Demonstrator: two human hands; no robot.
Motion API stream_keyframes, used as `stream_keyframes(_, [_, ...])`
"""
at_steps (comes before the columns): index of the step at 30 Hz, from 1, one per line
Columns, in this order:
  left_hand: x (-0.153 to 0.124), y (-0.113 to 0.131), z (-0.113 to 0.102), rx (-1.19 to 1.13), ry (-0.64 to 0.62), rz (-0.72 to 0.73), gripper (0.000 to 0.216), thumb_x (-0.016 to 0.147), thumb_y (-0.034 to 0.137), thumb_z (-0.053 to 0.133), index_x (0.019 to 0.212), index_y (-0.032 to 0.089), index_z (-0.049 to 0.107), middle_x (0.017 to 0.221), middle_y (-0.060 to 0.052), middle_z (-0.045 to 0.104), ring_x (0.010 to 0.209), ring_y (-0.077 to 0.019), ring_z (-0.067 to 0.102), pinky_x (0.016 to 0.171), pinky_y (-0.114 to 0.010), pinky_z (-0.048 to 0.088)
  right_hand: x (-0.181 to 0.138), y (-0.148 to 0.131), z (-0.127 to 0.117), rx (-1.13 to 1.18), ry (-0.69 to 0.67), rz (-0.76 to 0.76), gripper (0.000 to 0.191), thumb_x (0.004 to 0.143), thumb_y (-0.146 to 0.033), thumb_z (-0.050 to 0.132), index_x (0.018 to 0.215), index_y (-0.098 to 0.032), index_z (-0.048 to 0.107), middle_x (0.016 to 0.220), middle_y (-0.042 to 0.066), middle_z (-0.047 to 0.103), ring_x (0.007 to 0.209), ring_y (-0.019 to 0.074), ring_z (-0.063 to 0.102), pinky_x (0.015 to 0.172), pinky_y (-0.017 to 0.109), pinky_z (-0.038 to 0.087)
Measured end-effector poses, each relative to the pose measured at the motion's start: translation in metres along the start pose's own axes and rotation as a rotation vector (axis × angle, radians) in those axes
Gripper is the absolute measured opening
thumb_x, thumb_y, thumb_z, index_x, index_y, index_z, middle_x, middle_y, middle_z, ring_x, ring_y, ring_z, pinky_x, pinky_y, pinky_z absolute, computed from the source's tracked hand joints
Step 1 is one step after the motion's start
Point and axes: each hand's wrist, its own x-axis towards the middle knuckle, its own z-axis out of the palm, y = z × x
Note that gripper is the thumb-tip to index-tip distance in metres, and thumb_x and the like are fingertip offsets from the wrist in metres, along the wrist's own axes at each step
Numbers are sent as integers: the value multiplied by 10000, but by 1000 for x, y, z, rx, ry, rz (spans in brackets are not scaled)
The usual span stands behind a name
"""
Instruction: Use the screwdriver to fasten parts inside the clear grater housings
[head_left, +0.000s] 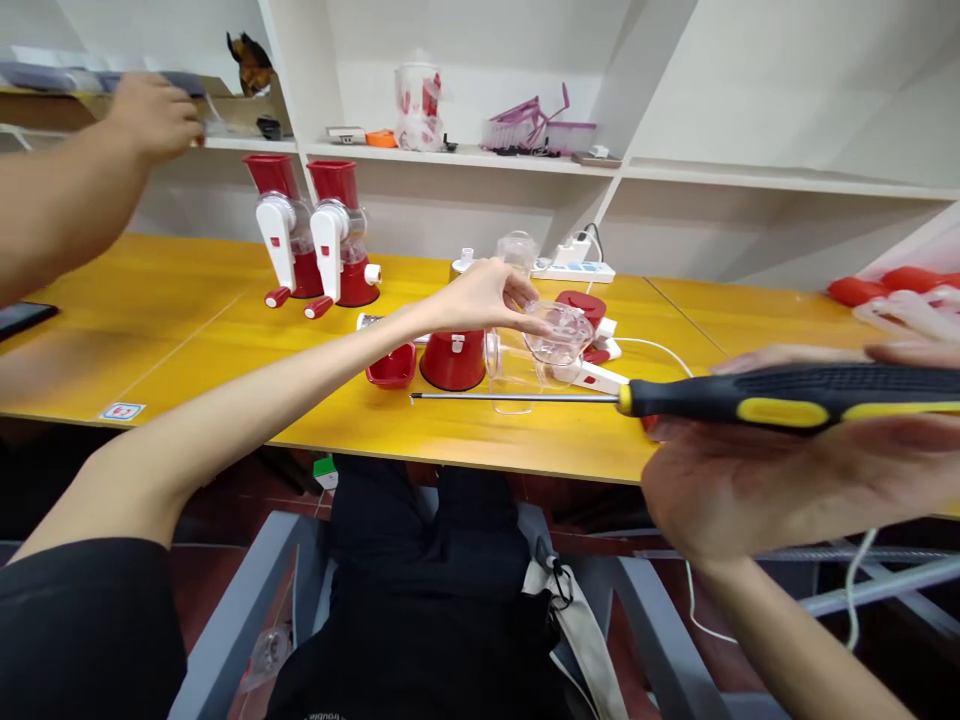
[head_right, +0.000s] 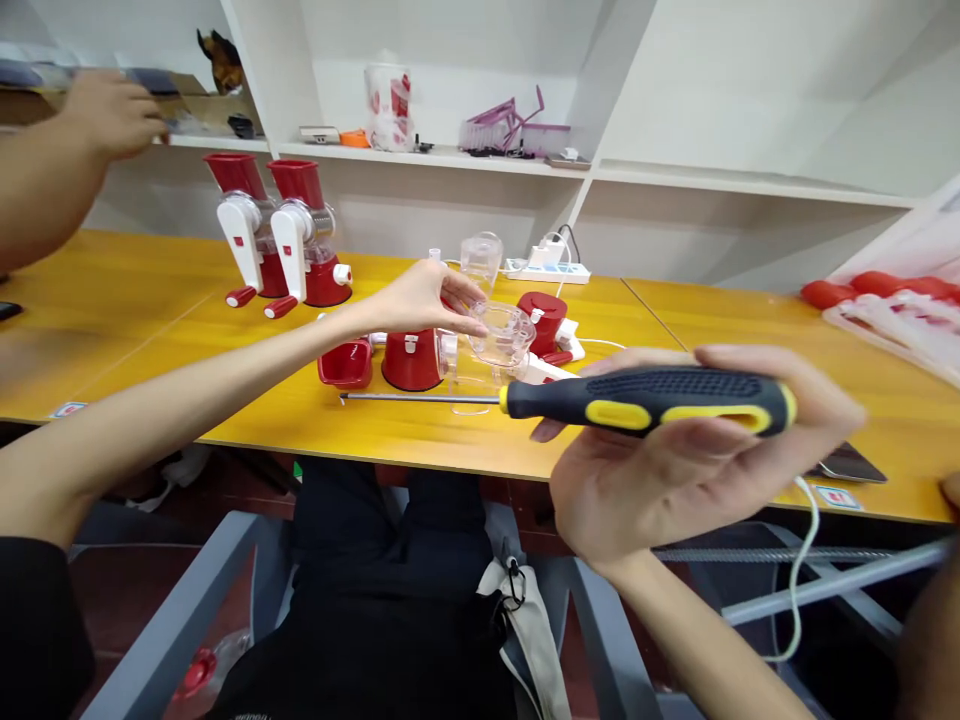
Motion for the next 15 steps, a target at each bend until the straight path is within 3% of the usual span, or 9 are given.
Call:
stream_keyframes(3, [2, -2, -1, 11, -12, 19, 567, 657, 473, 895, 1035, 62, 800, 998, -168, 788, 963, -305, 728, 883, -438, 575, -16, 14, 8, -57, -108, -273, 312, 998, -494, 507, 1059, -235, 670, 727, -21, 578, 557, 25, 628, 426, 140, 451])
stream_keyframes(7, [3, -1, -1, 47, -15, 56, 510, 662, 458, 897, 997, 84, 812, 953, -139, 793, 958, -322, 741, 874, -456, 588, -40, 40, 12, -59, -201, -373, 307, 974, -456, 566, 1198, -253, 616, 973, 7, 606, 722, 56, 702, 563, 183, 565])
stream_keyframes(12, [1, 1, -1, 60, 0, 64, 492, 668, 412, 905, 998, 61, 806, 963, -152, 794, 952, -331, 747, 879, -467, 591, -65, 70, 18, -83, -508, -449, 356, 962, -446, 578, 1263, -262, 528, 949, 33, 687, 857, 143, 735, 721, 293, 647])
stream_keyframes(15, [1, 1, 0, 56, -9, 70, 474, 681, 423, 898, 979, 67, 805, 977, -149, 793, 963, -326, 744, 897, -471, 582, -67, 77, 22, -87, -614, -509, 383, 949, -409, 605, 1284, -247, 517, 973, 53, 712, 946, 163, 738, 769, 301, 646])
